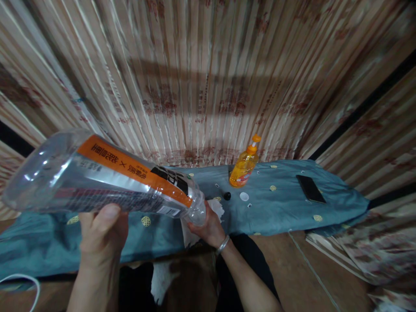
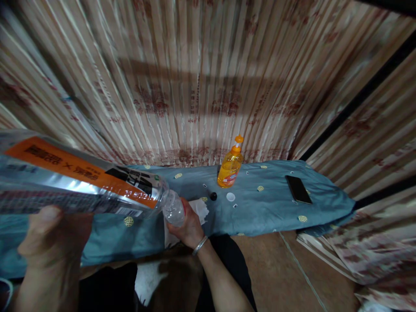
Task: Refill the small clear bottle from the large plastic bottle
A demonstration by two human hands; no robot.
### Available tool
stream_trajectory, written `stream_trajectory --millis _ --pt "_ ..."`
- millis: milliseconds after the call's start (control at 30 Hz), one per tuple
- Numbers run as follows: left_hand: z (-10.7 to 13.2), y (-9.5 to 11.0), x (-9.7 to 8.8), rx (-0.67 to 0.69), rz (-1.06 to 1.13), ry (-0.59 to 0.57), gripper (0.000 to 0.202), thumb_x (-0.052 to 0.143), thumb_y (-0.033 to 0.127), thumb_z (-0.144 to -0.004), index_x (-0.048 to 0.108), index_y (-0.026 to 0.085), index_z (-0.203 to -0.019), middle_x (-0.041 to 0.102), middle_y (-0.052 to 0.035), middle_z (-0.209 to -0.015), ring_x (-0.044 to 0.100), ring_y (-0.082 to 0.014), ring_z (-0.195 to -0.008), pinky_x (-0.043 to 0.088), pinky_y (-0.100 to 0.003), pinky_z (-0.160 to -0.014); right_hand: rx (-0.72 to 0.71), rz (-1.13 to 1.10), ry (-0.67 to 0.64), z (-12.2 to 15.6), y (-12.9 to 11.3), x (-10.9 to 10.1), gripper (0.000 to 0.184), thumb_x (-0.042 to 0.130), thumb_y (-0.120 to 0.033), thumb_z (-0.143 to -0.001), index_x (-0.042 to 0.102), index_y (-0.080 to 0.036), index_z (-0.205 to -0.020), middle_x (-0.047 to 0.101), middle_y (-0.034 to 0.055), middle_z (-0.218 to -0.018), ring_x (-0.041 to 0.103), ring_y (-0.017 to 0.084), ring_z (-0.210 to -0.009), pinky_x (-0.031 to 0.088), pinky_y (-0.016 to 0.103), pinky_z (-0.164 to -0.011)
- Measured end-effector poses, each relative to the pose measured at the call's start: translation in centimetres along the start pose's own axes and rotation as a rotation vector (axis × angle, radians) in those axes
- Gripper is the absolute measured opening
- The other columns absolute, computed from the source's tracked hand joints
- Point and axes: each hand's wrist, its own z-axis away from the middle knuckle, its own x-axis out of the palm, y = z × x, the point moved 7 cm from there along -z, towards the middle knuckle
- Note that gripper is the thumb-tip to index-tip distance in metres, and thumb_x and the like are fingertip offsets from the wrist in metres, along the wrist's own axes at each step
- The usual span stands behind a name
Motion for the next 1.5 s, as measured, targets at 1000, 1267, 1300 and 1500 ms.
stream_trajectory --millis 1000,1267,1300,1500 --pt "-0.3 -0.9 -1.6 -0.014 -0.259 -0.024 0.054 0.084 0.020 -0.047 0.063 0.020 -0.096 0.069 -0.0014 -0.087 0.067 -0.0231 -0.088 0.058 -0.030 -0.068 0.029 0.004 0.005 -0.2 -1.3 -0.4 0.059 0.070 -0.025 -0.064 0.052 -0.017 -0.120 0.070 0.0116 -0.105 0.068 0.029 -0.092 0.058 0.045 -0.081" --pt "-0.2 -1.1 -1.6 -0.027 -0.281 -0.042 0.057 0.085 0.027 -0.049 0.060 0.018 -0.100 0.067 -0.0002 -0.081 0.066 -0.0187 -0.072 0.057 -0.033 -0.069 0.038 -0.029 -0.018 -0.1 -0.7 -0.2 0.066 0.072 -0.026 -0.064 0.049 -0.015 -0.125 0.069 0.0124 -0.108 0.068 0.029 -0.093 0.058 0.045 -0.082" --pt "-0.2 -1.0 -1.5 -0.025 -0.283 -0.041 0.058 0.085 0.027 -0.049 0.060 0.017 -0.101 0.067 -0.0001 -0.080 0.066 -0.0188 -0.072 0.057 -0.034 -0.070 0.035 -0.023 -0.020 0.0 -0.6 -0.1 0.067 0.072 -0.026 -0.064 0.049 -0.015 -0.125 0.069 0.0123 -0.108 0.068 0.029 -0.093 0.058 0.046 -0.083" --pt "-0.2 -1.0 -1.4 -0.008 -0.288 -0.040 0.061 0.086 0.030 -0.046 0.060 0.019 -0.100 0.067 -0.0002 -0.079 0.066 -0.0190 -0.067 0.058 -0.036 -0.068 0.037 -0.024 -0.014 0.0 -0.1 0.0 0.066 0.072 -0.027 -0.065 0.048 -0.018 -0.126 0.069 0.0100 -0.109 0.068 0.028 -0.093 0.058 0.044 -0.083"
